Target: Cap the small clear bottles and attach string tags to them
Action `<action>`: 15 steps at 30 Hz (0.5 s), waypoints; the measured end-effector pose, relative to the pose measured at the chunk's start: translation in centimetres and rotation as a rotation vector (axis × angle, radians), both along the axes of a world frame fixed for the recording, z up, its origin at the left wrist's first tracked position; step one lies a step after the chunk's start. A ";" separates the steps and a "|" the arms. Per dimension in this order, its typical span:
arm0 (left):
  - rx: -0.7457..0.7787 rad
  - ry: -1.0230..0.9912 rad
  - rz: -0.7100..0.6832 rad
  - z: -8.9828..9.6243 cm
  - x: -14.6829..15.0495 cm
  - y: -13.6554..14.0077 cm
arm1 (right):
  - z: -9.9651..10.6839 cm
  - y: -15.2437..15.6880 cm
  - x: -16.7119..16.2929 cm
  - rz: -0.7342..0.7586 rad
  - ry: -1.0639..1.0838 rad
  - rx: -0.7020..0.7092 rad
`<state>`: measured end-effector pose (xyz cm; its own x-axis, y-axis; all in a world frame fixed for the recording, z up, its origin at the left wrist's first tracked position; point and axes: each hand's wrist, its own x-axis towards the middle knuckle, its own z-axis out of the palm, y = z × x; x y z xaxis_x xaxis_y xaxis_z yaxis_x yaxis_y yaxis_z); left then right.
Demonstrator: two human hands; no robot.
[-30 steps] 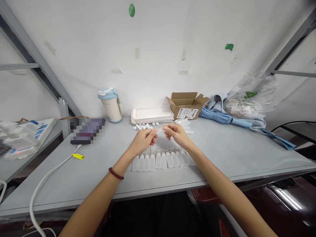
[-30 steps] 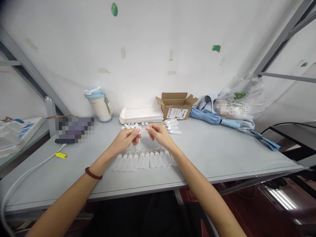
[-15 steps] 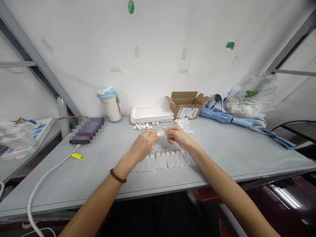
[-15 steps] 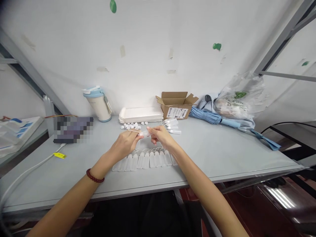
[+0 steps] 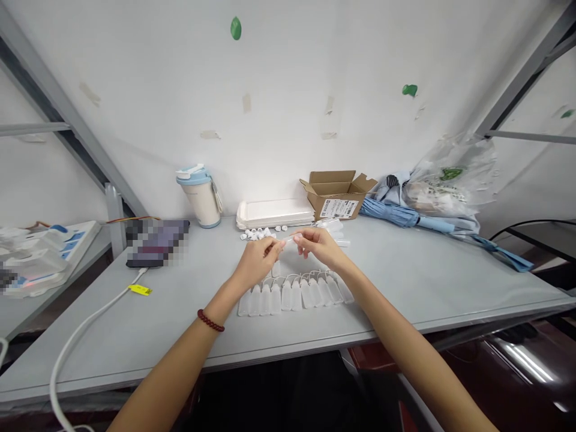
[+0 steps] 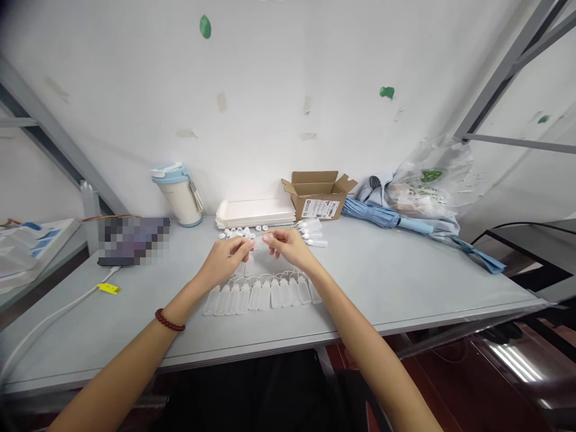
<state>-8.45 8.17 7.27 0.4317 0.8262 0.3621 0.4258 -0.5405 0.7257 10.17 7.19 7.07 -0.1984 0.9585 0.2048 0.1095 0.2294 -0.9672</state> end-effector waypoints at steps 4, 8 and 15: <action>-0.099 -0.094 -0.013 0.5 0.1 -0.3 | 0.0 -0.2 0.2 -0.014 -0.117 0.083; -0.038 -0.062 -0.015 0.5 0.0 -0.4 | -0.2 -0.2 0.2 0.001 -0.041 0.007; 0.058 -0.037 -0.005 0.2 0.2 -0.2 | 0.0 -0.2 0.1 0.031 0.010 -0.107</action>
<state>-8.21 7.96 7.46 0.4216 0.8013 0.4245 0.3965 -0.5839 0.7084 10.26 6.98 7.08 -0.2271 0.9683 0.1039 0.0945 0.1281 -0.9873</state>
